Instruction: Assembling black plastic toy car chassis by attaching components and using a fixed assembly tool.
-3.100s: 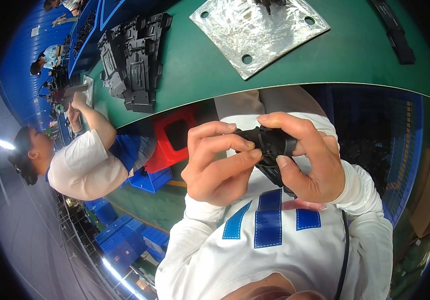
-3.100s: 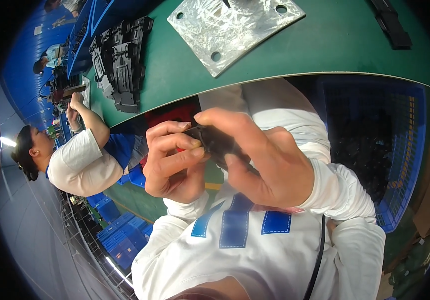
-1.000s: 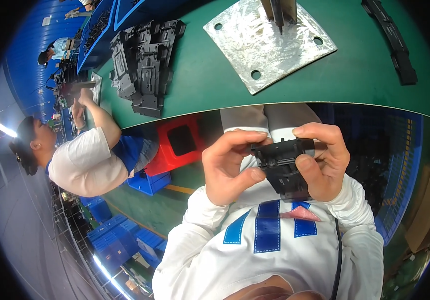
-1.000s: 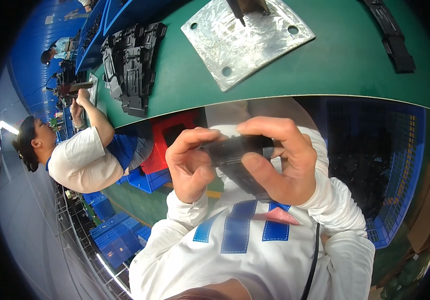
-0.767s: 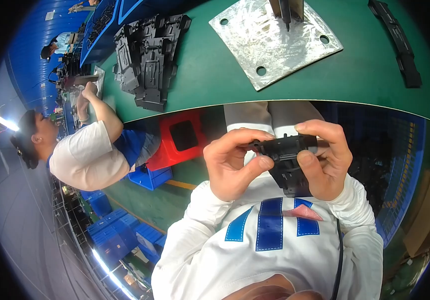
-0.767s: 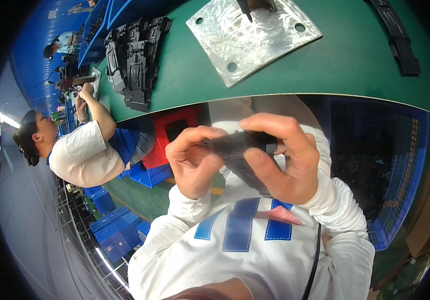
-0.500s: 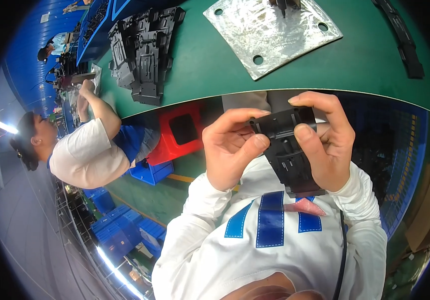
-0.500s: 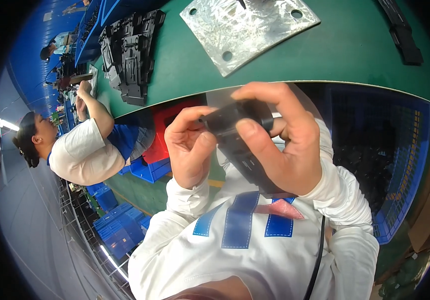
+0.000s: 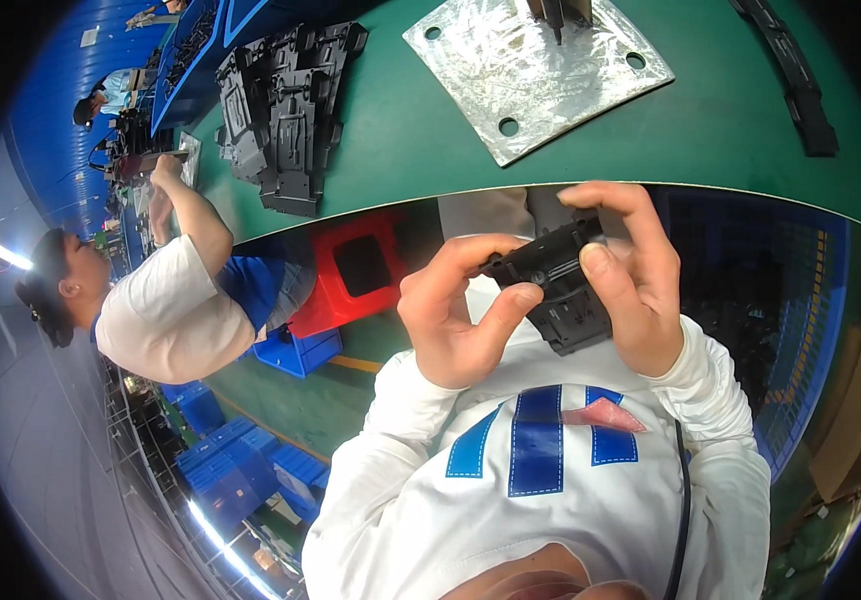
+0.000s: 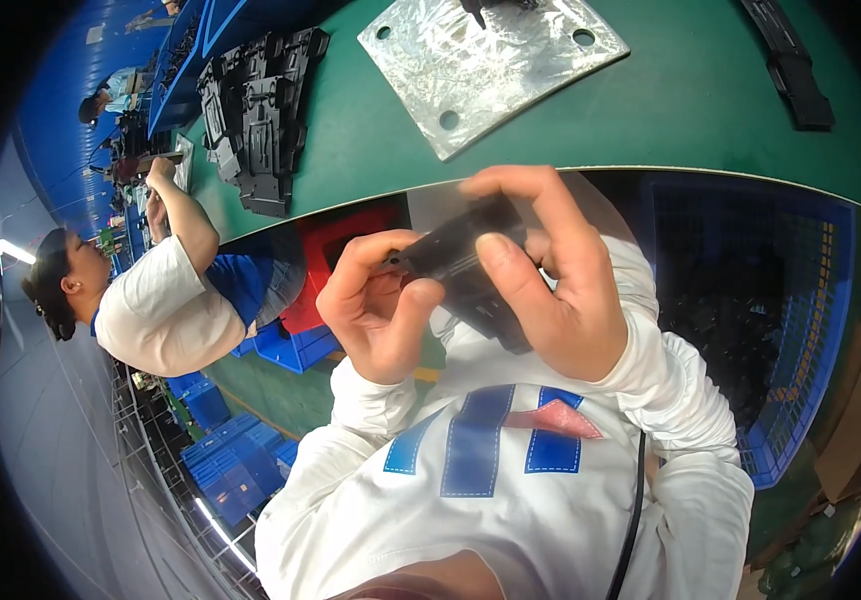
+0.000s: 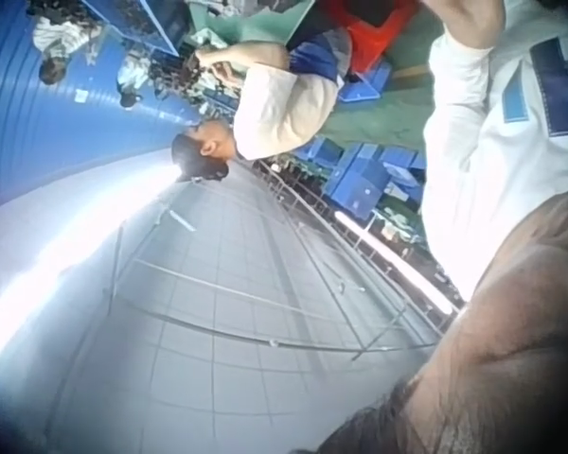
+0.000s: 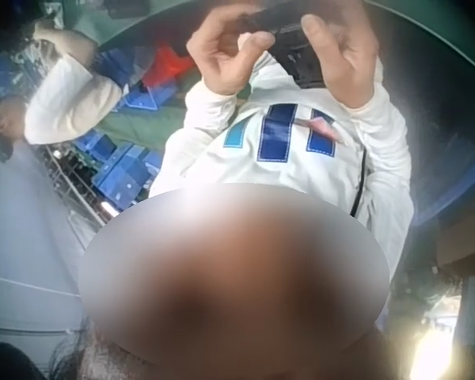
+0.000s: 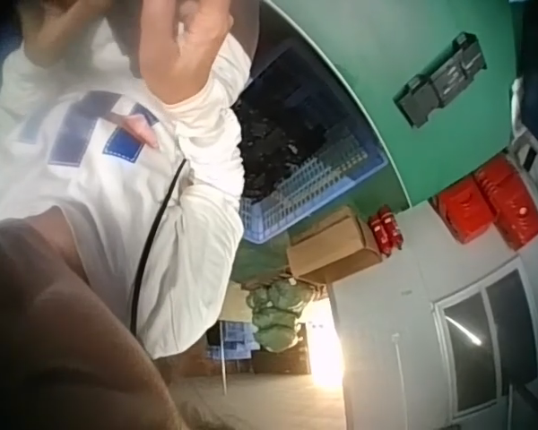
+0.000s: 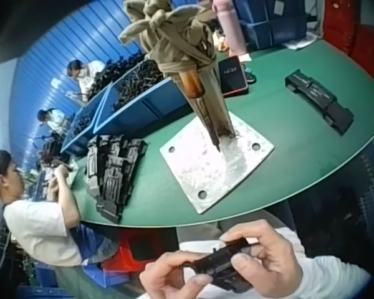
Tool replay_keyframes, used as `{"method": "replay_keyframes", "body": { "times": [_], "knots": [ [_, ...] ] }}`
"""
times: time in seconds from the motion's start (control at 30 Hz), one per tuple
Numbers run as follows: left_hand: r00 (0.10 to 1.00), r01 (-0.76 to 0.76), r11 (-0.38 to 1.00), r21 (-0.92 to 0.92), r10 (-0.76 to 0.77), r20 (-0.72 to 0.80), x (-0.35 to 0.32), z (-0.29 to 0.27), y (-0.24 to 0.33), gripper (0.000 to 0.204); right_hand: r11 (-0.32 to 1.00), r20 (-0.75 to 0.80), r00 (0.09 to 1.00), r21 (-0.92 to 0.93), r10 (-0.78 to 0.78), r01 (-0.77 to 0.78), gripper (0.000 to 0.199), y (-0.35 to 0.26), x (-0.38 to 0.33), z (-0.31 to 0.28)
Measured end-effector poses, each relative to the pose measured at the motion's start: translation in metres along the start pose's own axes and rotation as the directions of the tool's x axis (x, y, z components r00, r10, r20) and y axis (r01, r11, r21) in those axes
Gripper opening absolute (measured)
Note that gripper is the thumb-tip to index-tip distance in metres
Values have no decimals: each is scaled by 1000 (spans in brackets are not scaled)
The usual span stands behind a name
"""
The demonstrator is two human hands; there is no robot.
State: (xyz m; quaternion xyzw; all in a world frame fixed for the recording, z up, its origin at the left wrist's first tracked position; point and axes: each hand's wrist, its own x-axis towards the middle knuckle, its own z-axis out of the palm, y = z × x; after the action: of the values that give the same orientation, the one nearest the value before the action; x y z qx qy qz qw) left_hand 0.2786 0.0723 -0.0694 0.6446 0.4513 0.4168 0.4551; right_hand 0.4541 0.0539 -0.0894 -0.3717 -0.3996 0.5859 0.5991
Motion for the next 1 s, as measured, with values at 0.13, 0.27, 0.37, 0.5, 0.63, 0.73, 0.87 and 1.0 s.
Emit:
{"method": "replay_keyframes", "body": {
  "times": [0.13,0.27,0.37,0.5,0.63,0.73,0.87,1.0],
  "knots": [
    [990,-144,983,113,143,18,4,1,6,30,992,19,995,85,93,-94,30,3,0,0],
    [979,-204,963,175,204,20,4,1,7,30,998,-20,1000,59,22,-21,29,11,1,6],
    [999,-26,992,121,30,-34,2,0,1,28,990,-67,992,97,107,-101,26,9,3,9],
    [985,173,984,-42,-173,4,10,3,-3,27,969,-66,977,158,203,-191,22,16,13,0],
    [970,241,953,-181,-242,20,13,-5,-6,26,960,-48,961,79,272,-268,25,11,19,6],
    [976,209,961,-183,-217,-25,12,-2,-5,27,979,-16,979,-22,202,-203,27,6,22,-1],
    [972,201,957,-209,-221,-77,13,-3,4,26,820,-77,970,-553,-230,150,53,8,3,1],
    [979,144,968,-208,-169,-112,9,-2,2,26,553,172,873,-714,-456,430,64,17,-10,9]
  ]
}}
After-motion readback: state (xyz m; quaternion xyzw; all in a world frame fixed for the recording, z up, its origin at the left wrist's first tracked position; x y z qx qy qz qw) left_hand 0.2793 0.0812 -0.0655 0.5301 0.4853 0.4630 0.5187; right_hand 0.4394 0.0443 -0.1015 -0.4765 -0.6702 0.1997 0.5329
